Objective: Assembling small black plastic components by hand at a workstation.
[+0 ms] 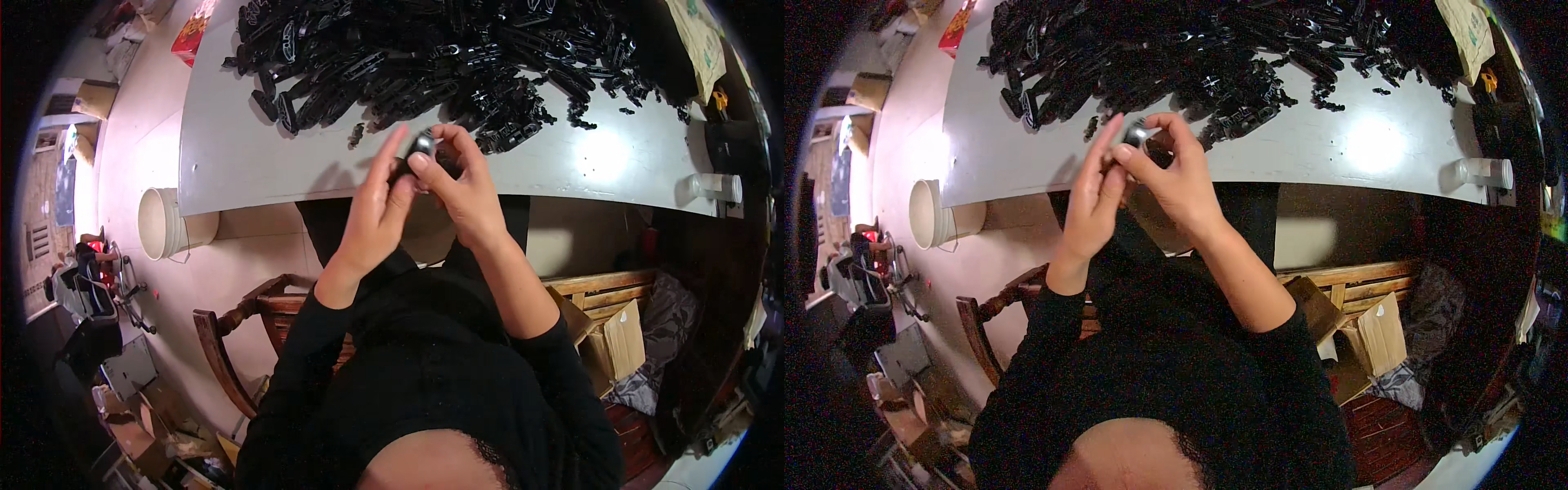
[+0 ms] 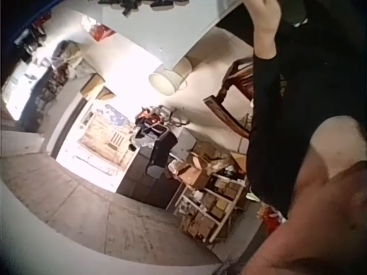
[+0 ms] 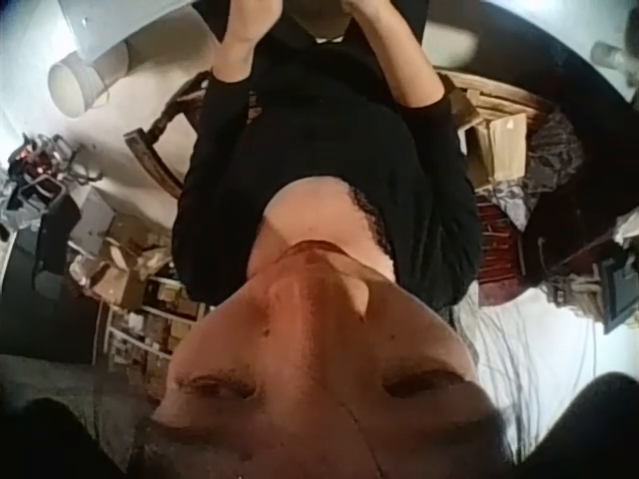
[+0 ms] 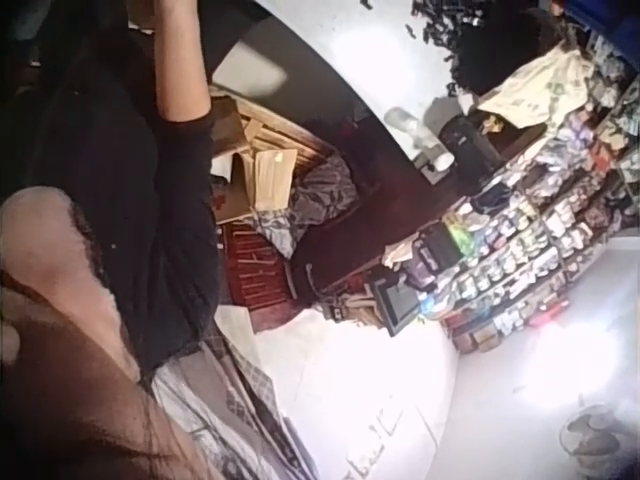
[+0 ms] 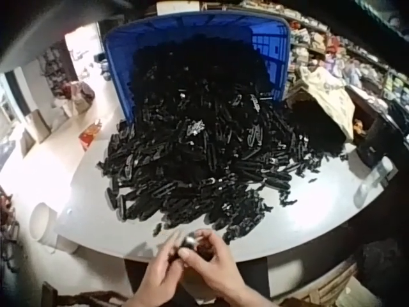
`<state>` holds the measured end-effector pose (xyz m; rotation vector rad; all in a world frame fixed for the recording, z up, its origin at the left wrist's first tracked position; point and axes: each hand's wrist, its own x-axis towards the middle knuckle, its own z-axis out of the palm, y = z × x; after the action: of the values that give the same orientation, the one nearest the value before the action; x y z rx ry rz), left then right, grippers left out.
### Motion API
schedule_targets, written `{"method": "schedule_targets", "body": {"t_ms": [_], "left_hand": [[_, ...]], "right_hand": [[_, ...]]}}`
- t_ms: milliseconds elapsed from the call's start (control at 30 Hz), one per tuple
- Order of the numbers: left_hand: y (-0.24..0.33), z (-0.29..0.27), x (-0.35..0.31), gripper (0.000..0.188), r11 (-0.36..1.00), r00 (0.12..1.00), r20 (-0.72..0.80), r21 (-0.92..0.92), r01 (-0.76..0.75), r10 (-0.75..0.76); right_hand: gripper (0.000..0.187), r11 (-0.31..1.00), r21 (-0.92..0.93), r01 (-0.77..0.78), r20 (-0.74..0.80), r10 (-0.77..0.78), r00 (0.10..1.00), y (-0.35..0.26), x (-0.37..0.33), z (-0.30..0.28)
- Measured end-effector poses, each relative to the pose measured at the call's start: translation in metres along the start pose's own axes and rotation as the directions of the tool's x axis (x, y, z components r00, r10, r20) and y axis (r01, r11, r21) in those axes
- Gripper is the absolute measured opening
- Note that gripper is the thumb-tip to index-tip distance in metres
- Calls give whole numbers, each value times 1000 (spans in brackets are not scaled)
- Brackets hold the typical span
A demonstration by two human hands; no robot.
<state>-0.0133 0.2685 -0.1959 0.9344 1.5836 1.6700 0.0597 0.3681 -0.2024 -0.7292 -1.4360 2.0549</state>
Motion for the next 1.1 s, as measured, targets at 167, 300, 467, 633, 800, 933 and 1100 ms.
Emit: {"method": "schedule_targets", "body": {"t_ms": [167, 300, 467, 633, 800, 933, 1100], "left_hand": [[-5, 2, -23, 50, 987, 991, 77, 126, 97, -108], [-11, -10, -32, 54, 972, 952, 253, 198, 123, -172], [-28, -63, 11, 20, 655, 981, 19, 742, -142, 191], [-37, -90, 58, 21, 481, 941, -29, 865, -145, 336], [-39, -90, 62, 18, 351, 946, 19, 926, -139, 324], [-33, -90, 55, 17, 345, 973, -57, 938, -25, 225], [-29, -89, 36, 24, 912, 924, -361, 325, 250, -124]], "right_hand": [[15, 982, -104, -156, 163, 171, 972, -8, -19, -16], [14, 950, -16, -311, 151, 310, 939, 13, -42, -22], [22, 663, -628, 408, 361, -217, 907, 34, -39, -24], [17, 445, -640, 626, 436, -461, 773, 35, 27, 26], [15, 265, -710, 653, 552, -366, 749, 46, 53, 39], [13, 239, -742, 627, 548, -322, 772, 48, 45, 30], [10, 911, -365, 192, 276, -91, 957, 33, 26, 16]]}}
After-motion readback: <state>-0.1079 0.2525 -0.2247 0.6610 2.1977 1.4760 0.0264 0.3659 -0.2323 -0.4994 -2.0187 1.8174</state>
